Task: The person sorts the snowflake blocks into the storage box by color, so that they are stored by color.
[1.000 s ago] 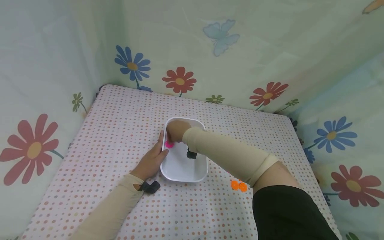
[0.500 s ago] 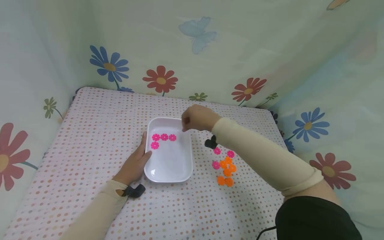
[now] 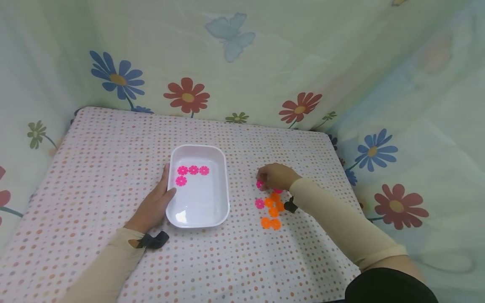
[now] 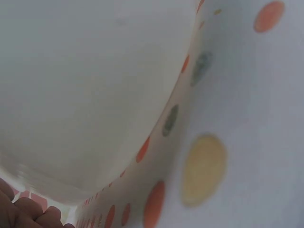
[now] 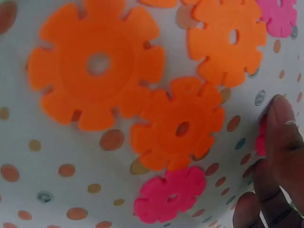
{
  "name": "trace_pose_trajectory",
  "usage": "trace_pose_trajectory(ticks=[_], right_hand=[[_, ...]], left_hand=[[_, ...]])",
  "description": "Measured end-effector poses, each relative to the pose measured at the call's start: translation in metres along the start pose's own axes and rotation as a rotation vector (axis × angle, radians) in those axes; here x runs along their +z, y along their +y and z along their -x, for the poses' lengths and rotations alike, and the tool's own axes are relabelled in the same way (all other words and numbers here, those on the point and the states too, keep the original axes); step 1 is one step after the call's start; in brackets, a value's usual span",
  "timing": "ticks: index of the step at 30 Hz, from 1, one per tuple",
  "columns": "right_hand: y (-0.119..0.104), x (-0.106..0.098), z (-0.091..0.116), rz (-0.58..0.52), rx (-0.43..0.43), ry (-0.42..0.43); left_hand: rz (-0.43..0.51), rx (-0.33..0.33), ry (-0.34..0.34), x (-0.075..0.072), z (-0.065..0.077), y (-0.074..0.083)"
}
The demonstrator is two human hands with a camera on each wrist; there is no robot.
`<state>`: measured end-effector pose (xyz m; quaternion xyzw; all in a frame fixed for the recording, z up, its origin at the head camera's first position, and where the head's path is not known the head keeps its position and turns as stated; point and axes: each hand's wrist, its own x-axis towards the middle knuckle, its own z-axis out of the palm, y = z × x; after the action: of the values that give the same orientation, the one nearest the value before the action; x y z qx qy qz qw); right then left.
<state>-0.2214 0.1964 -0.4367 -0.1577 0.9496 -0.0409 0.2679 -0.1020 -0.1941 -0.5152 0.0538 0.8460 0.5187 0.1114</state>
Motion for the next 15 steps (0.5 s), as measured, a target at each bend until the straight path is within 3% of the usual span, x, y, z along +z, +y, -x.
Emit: trace_pose_trajectory(ticks=[5, 8, 11, 15], right_hand=[[-0.006, -0.007, 0.001, -0.015, 0.013, -0.004], [-0.024, -0.026, 0.007, -0.009, -0.025, -0.001], [-0.069, -0.057, 0.011, -0.003, -0.079, 0.023], [-0.157, -0.087, 0.003, -0.008, -0.179, 0.017]], left_hand=[[0.023, 0.026, 0.005, 0.001, -0.002, -0.002], [0.028, 0.035, -0.001, 0.003, -0.002, -0.001], [0.019, 0.035, -0.001, 0.005, -0.003, -0.001], [0.01, 0.019, 0.01, 0.004, -0.001, -0.004]])
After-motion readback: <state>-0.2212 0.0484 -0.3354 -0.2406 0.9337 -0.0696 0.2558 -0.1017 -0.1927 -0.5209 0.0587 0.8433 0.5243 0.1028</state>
